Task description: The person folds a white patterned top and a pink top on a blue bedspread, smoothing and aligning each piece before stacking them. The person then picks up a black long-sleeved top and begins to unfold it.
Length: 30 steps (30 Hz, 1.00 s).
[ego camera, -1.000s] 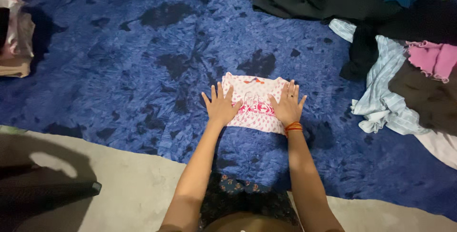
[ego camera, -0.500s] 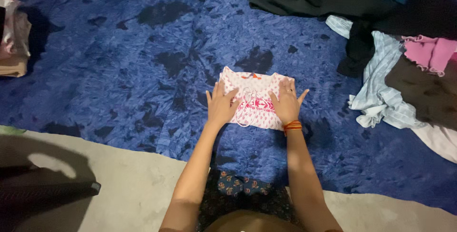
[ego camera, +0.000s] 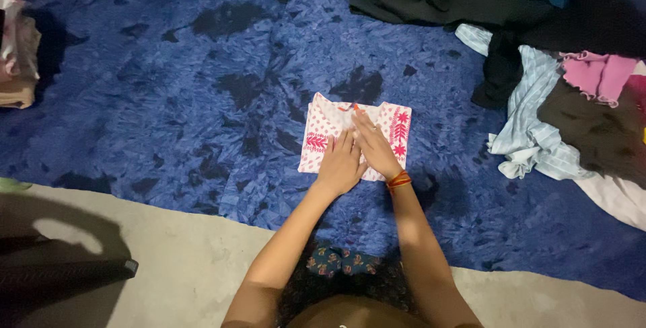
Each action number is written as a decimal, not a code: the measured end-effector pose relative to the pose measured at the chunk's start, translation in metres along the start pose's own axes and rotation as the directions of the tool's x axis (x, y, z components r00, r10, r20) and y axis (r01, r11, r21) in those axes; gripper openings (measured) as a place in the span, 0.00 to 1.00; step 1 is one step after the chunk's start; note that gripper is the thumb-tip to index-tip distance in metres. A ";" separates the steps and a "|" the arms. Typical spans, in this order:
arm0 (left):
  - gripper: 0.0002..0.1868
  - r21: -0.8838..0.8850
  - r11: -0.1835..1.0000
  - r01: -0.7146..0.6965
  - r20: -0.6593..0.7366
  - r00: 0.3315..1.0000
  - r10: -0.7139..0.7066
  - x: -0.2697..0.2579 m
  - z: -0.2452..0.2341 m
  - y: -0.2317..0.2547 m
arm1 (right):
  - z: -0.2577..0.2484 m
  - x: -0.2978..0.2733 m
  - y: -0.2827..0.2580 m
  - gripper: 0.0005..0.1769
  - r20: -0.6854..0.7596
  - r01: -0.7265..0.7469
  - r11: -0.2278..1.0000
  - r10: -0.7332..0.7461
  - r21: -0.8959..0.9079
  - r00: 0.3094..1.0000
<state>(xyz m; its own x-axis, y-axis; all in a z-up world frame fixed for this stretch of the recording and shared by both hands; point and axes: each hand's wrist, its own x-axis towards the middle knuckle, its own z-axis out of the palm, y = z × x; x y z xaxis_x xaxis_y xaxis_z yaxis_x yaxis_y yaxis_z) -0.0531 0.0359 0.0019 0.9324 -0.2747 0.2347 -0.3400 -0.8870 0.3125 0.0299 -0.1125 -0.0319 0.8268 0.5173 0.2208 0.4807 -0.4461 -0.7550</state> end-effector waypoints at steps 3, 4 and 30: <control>0.28 -0.118 0.993 -0.025 0.137 0.990 0.041 0.000 -0.015 -0.011 | 0.005 0.004 0.006 0.29 0.069 -0.024 0.989 0.035 -0.148 0.997; 0.25 -0.167 0.986 -0.025 0.204 0.977 0.059 0.001 -0.021 -0.017 | 0.007 0.004 0.007 0.29 0.072 -0.016 0.984 0.029 -0.179 0.997; 0.33 0.014 0.972 0.233 0.265 0.937 -0.229 0.043 0.022 -0.079 | 0.017 0.012 -0.002 0.38 0.094 -0.181 0.812 0.277 -0.556 0.956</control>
<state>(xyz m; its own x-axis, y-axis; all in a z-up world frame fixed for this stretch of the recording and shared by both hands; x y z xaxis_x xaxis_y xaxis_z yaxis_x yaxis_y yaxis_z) 0.0164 0.0862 -0.0327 0.9836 -0.1530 -0.0960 -0.1111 -0.9317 0.3458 0.0339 -0.0932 -0.0378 0.8965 0.4395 -0.0563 0.4029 -0.8613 -0.3096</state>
